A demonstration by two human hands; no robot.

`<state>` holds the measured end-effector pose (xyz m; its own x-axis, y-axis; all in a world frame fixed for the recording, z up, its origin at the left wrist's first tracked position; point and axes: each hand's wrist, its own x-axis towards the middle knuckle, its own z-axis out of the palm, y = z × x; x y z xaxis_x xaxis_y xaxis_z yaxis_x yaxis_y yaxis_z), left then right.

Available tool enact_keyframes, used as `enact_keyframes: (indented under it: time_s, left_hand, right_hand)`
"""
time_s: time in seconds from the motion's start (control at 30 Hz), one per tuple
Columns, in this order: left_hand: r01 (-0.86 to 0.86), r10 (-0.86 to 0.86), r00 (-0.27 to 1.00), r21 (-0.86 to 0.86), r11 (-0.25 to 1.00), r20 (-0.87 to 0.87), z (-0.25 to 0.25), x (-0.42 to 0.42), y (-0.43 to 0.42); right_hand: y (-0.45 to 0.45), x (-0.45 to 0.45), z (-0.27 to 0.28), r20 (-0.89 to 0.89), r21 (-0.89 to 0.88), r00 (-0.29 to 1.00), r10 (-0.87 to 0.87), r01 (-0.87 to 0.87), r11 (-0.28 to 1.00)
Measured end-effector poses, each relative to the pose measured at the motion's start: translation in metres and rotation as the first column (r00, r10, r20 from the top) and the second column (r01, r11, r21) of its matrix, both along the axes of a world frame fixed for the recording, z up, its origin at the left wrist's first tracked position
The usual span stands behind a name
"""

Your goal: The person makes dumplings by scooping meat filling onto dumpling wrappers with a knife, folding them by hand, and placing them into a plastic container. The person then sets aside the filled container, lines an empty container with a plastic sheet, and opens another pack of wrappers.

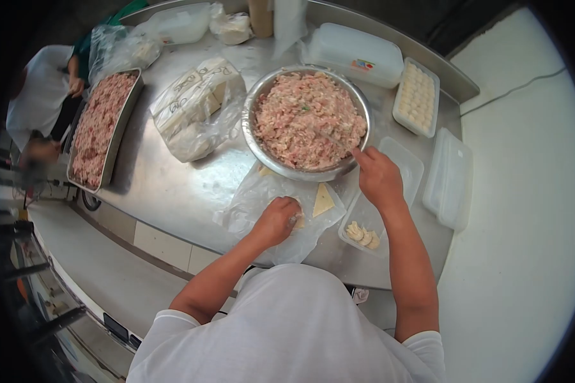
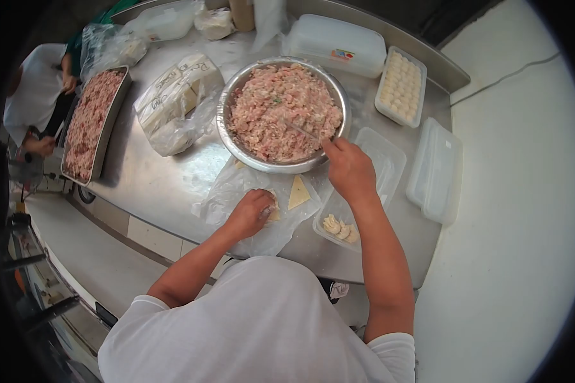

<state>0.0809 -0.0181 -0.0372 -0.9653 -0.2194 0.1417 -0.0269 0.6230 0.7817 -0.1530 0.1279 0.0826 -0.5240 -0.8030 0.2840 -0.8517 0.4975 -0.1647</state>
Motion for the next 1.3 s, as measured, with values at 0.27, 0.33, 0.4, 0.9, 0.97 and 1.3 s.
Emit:
enact_keyframes:
  time_s: [0.27, 0.33, 0.4, 0.9, 0.97, 1.3]
  left_hand:
    - [0.02, 0.468, 0.877, 0.966, -0.26, 0.108, -0.01, 0.014, -0.023]
    - [0.009, 0.441, 0.886, 0.948, -0.319, 0.14, 0.029, 0.011, -0.029]
    - [0.005, 0.414, 0.895, 0.925, -0.379, 0.165, 0.041, 0.008, -0.031]
    - [0.014, 0.47, 0.86, 0.913, -0.409, 0.198, 0.1, -0.032, -0.027]
    - [0.119, 0.41, 0.909, 0.901, -0.418, 0.07, 0.11, -0.041, -0.029]
    - [0.032, 0.489, 0.868, 0.973, -0.23, 0.087, 0.109, -0.051, -0.032]
  right_hand:
    - [0.008, -0.002, 0.005, 0.129, 0.232, 0.969, 0.213, -0.238, 0.943]
    - [0.006, -0.006, 0.008, 0.133, 0.207, 0.965, 0.228, -0.252, 0.945]
    - [0.007, -0.01, 0.01, 0.129, 0.187, 0.961, 0.245, -0.267, 0.946]
    - [0.013, 0.066, 0.02, 0.621, -0.297, 0.764, 0.175, 0.023, 0.955]
    - [0.012, 0.083, 0.01, 0.565, -0.329, 0.804, 0.189, 0.01, 0.944]
    - [0.021, 0.089, 0.019, 0.32, -0.265, 0.937, 0.139, -0.052, 0.963]
